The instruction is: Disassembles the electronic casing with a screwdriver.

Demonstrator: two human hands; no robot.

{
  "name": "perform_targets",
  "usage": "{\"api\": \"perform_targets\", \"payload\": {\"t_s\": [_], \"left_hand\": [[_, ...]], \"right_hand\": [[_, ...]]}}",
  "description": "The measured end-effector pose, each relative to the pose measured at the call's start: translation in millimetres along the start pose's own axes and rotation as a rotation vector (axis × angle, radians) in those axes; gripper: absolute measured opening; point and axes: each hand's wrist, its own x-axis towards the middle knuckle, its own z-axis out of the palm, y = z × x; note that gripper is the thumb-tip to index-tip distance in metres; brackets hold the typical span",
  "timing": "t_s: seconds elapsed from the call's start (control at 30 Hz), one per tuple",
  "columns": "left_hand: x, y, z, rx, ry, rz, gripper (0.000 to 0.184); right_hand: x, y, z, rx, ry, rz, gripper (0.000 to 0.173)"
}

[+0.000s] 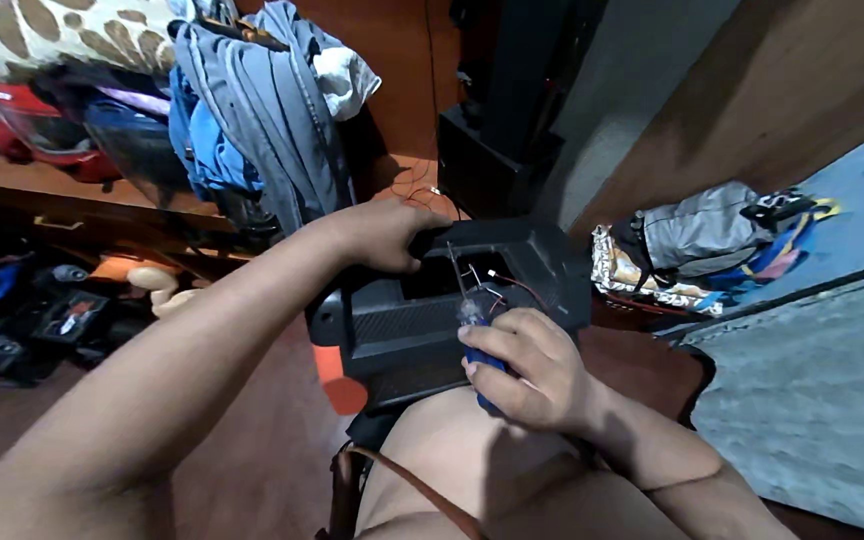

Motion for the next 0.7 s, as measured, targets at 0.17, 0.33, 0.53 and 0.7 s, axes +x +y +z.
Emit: {"api": "perform_targets", "payload": {"t_s": [0.17,0.33,0.53,0.7], "left_hand": [[7.2,-7.1,12.5,0.016,0.252,0.37,0.038],[12.0,17.0,7.3,0.234,0.18,0.29,0.021],[-0.5,67.6,22.7,0.035,0.316,-0.355,0.037],[-10.6,80.1,36.8,-0.104,0.418,-0.48,0.035]], "right_hand": [[-10.8,-2.0,5.2,0.037,-0.083,0.106,0.011],[-25.3,4.1,6.3,0.156,-0.041,0.296,0.009],[-27.5,22.1,12.6,0.14,0.153,0.363,0.013],[-23.4,23.5,21.1,0.078,0.181,0.238,0.014]]}}
